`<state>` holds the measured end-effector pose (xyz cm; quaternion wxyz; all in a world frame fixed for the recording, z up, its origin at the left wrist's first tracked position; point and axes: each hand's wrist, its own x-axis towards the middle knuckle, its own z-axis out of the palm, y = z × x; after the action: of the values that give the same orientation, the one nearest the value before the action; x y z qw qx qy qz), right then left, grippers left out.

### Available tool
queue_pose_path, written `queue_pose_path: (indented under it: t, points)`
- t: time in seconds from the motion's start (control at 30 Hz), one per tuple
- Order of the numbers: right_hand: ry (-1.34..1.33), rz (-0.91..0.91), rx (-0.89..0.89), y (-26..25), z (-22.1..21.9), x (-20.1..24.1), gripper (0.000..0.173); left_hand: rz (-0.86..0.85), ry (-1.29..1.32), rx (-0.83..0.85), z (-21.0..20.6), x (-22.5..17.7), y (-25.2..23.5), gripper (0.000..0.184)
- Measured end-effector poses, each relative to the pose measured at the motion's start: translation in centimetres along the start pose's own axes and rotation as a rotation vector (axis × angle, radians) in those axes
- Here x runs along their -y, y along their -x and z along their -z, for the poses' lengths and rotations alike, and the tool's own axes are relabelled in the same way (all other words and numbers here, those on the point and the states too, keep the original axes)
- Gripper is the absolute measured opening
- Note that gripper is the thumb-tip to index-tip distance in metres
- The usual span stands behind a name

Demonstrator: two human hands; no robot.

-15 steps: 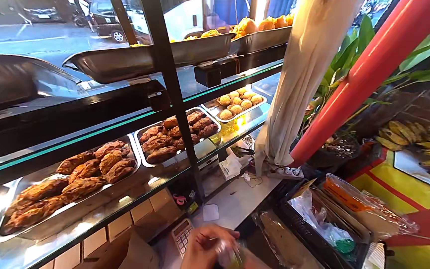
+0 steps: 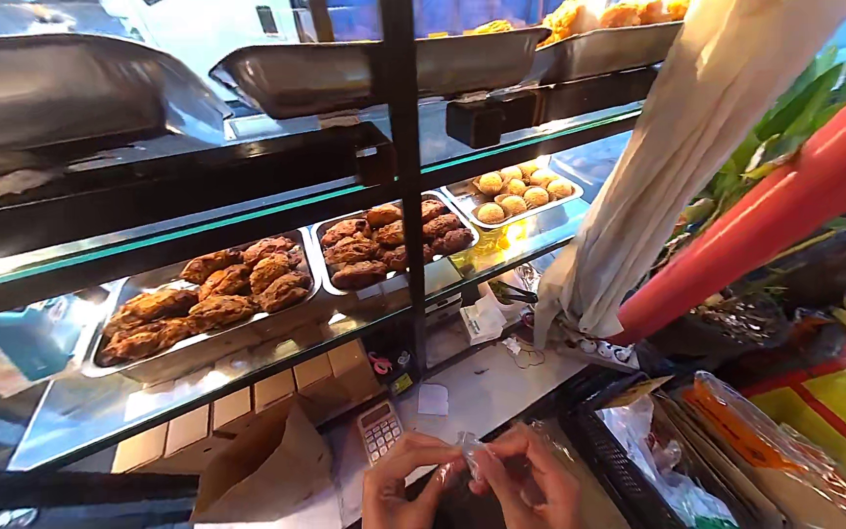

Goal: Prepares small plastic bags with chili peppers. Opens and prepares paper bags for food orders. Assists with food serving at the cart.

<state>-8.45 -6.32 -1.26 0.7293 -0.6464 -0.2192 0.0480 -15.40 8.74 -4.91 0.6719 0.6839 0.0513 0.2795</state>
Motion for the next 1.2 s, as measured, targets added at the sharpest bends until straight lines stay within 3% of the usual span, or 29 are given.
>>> queue_pose_path:
  t: [0.17, 0.37, 0.57, 0.67, 0.77, 0.9, 1.0, 1.13, 1.2]
  points:
    - [0.087, 0.078, 0.186, 1.5, -2.8, -2.4, 0.033, 0.250, 0.148, -0.346, 0.5, 0.4, 1.2, 0.030]
    - [0.365, 0.319, 0.332, 2.0, -5.3, -6.8, 0.017, 0.596, 0.411, -0.762, -0.1, 0.1, 3.8, 0.025]
    - [0.357, 0.375, 0.508, 3.4, -7.9, -9.8, 0.014, 0.689, 0.422, -0.995, 1.7, 0.4, 6.7, 0.021]
    - [0.283, 0.266, 0.561, 4.4, -9.6, -9.6, 0.015, 0.517, 0.139, -0.918, 3.8, 1.1, 8.7, 0.020]
    - [0.153, 0.066, 0.556, 5.0, -12.0, -8.3, 0.021, 0.283, -0.360, -0.747, 7.1, 2.2, 10.8, 0.014]
    - [0.129, -0.052, 0.465, 6.2, -15.0, -7.6, 0.023, 0.208, -0.641, -0.627, 10.7, 2.0, 11.9, 0.009]
    - [0.121, -0.142, 0.413, 6.4, -16.6, -7.3, 0.027, 0.200, -0.509, -0.524, 13.3, 2.1, 11.8, 0.010]
    - [0.086, -0.278, 0.453, 6.7, -18.0, -7.0, 0.026, 0.260, 0.035, -0.252, 16.8, 3.0, 11.6, 0.021]
    - [0.059, -0.392, 0.504, 7.4, -18.0, -7.3, 0.018, 0.297, 0.161, -0.109, 18.4, 3.8, 11.7, 0.025]
